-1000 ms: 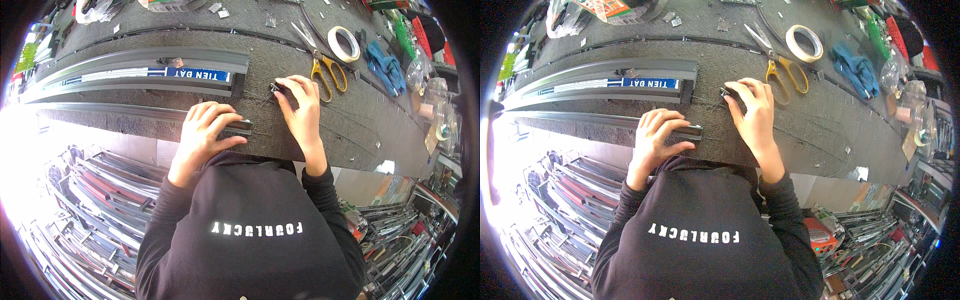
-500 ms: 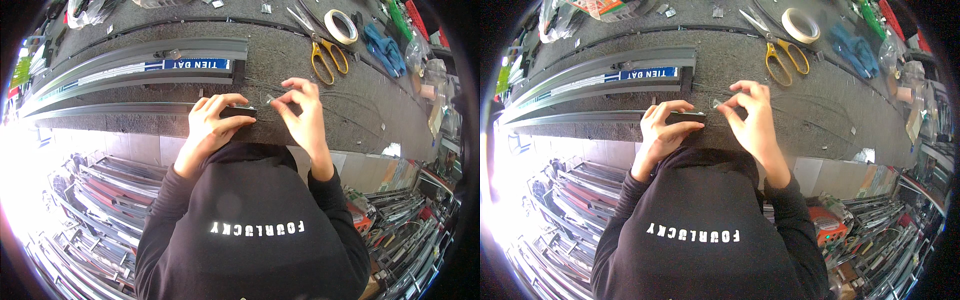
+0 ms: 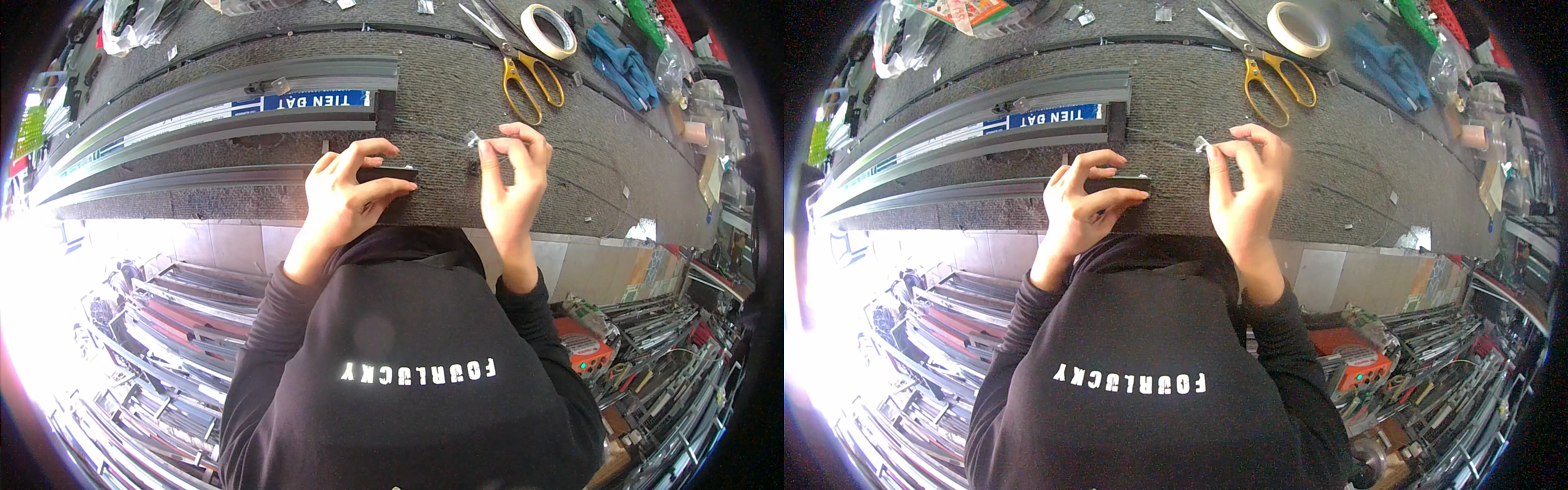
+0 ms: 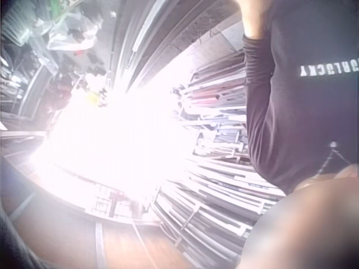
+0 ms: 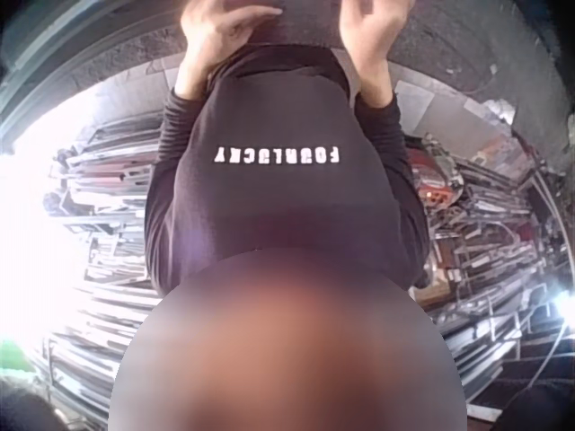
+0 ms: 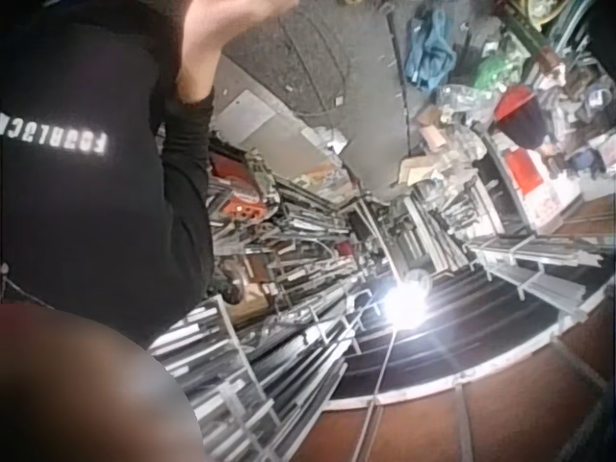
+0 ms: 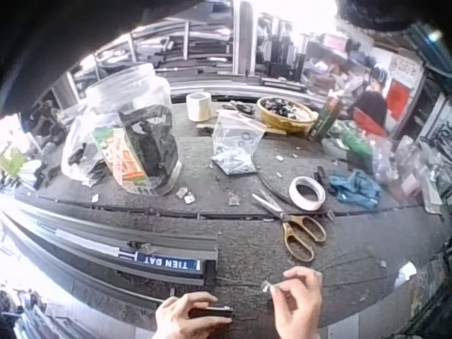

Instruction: The person assembles small metal profile components on a workbench. They insert a black plastic piece into a metal profile, apply tape, and use scissors to trim a thin strip. The person then inserts a small metal piece into the profile and continues assembling parts.

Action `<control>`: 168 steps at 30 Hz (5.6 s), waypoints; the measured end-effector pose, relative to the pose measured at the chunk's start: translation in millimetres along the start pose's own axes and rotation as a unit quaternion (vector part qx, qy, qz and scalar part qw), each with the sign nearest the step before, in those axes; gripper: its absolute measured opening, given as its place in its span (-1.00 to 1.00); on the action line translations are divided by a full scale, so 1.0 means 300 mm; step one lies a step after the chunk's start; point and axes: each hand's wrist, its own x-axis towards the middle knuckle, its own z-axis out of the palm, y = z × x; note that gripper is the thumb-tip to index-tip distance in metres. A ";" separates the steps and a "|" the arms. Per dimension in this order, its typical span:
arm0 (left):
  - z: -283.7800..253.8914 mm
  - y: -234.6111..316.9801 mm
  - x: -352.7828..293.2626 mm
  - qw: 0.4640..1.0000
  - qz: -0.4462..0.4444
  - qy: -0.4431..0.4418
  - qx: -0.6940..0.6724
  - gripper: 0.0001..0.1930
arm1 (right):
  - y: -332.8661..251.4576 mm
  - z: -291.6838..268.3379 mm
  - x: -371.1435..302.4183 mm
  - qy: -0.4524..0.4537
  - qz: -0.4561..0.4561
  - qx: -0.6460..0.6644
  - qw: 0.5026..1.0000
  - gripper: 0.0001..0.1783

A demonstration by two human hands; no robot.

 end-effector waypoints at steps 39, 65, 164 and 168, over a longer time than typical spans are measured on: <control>-0.207 -0.089 -0.046 0.993 -0.034 -0.027 0.112 -0.70 | 0.092 -0.068 -0.042 -0.185 -0.090 -0.022 0.978 -0.52; -0.162 0.034 0.059 0.996 0.024 -0.039 0.075 -0.58 | -0.067 0.016 -0.077 -0.137 -0.018 0.219 0.966 -0.53; -0.085 0.035 0.021 0.994 0.018 -0.034 0.101 -0.72 | 0.211 -0.341 -0.044 -0.189 0.033 0.038 0.981 -0.64; -0.193 -0.048 -0.022 0.990 0.002 -0.056 0.132 -0.68 | 0.240 -0.428 -0.032 -0.170 0.040 -0.010 0.985 -0.64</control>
